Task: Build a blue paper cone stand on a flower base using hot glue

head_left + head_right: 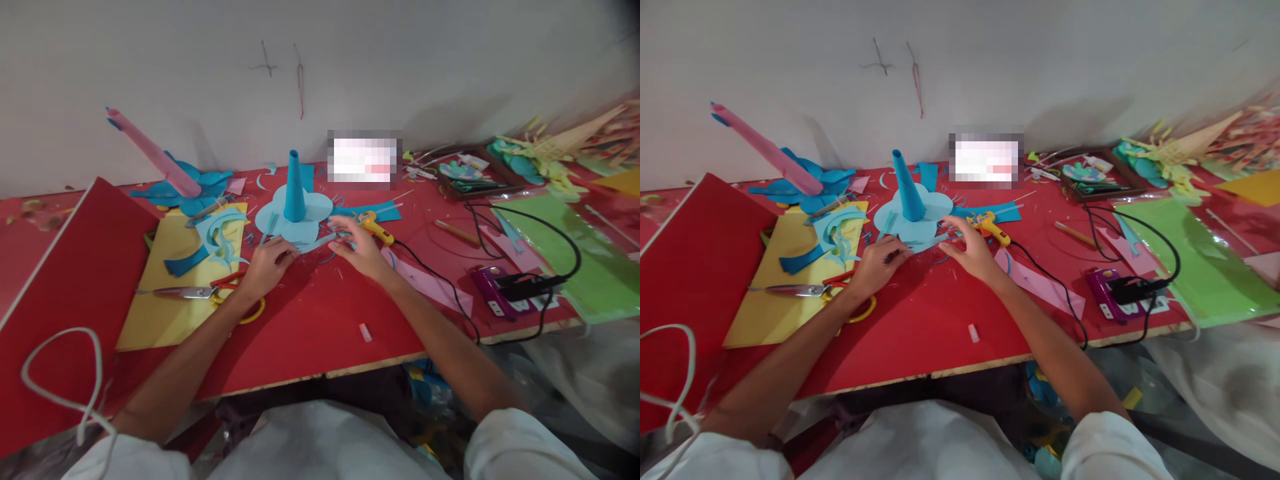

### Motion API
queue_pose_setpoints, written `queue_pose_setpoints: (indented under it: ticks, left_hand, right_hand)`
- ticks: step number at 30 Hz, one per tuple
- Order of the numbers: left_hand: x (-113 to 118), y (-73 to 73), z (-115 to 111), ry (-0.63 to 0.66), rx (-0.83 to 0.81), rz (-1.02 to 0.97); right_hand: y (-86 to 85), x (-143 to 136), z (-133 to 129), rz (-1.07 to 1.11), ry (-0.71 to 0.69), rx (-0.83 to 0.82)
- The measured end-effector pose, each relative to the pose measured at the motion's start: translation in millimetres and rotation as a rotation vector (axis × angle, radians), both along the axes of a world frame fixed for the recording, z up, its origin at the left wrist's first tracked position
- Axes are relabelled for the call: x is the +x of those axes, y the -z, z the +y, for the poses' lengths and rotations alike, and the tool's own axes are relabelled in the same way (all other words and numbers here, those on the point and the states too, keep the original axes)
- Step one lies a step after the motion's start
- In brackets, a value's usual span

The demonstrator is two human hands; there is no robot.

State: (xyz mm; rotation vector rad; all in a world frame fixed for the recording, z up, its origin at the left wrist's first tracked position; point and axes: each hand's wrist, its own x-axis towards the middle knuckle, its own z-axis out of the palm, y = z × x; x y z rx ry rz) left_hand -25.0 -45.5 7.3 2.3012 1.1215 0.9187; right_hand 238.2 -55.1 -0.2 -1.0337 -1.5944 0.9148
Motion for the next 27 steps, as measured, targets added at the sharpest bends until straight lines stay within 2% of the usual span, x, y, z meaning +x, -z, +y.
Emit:
queue_pose_setpoints:
  ticks: [3, 6, 10, 15, 22, 27]
  left_hand:
    - [-0.1, 0.1, 0.0, 0.011, 0.006, -0.003]
    - [-0.1, 0.6, -0.6, 0.011, 0.007, 0.003]
    - [-0.5, 1.1, -1.1, -0.002, 0.003, 0.03]
    - [-1.1, 1.9, 0.3, -0.003, 0.003, 0.042]
    - [0.1, 1.7, -1.1, 0.003, 0.002, 0.024]
    - [0.4, 1.6, -0.9, 0.051, 0.003, 0.006]
  right_hand:
    - [2.1, -2.2, -1.2, -0.119, -0.063, -0.022]
    - [0.8, -1.8, -2.0, -0.184, -0.037, -0.01]
    - [-2.3, -0.9, -2.7, -0.184, -0.015, 0.018]
    - [-2.0, -1.0, -3.2, -0.149, -0.073, -0.007]
    - [-5.9, 0.6, -5.0, -0.197, -0.029, 0.04]
    - [-7.6, 0.6, -5.8, -0.17, -0.1, -0.019]
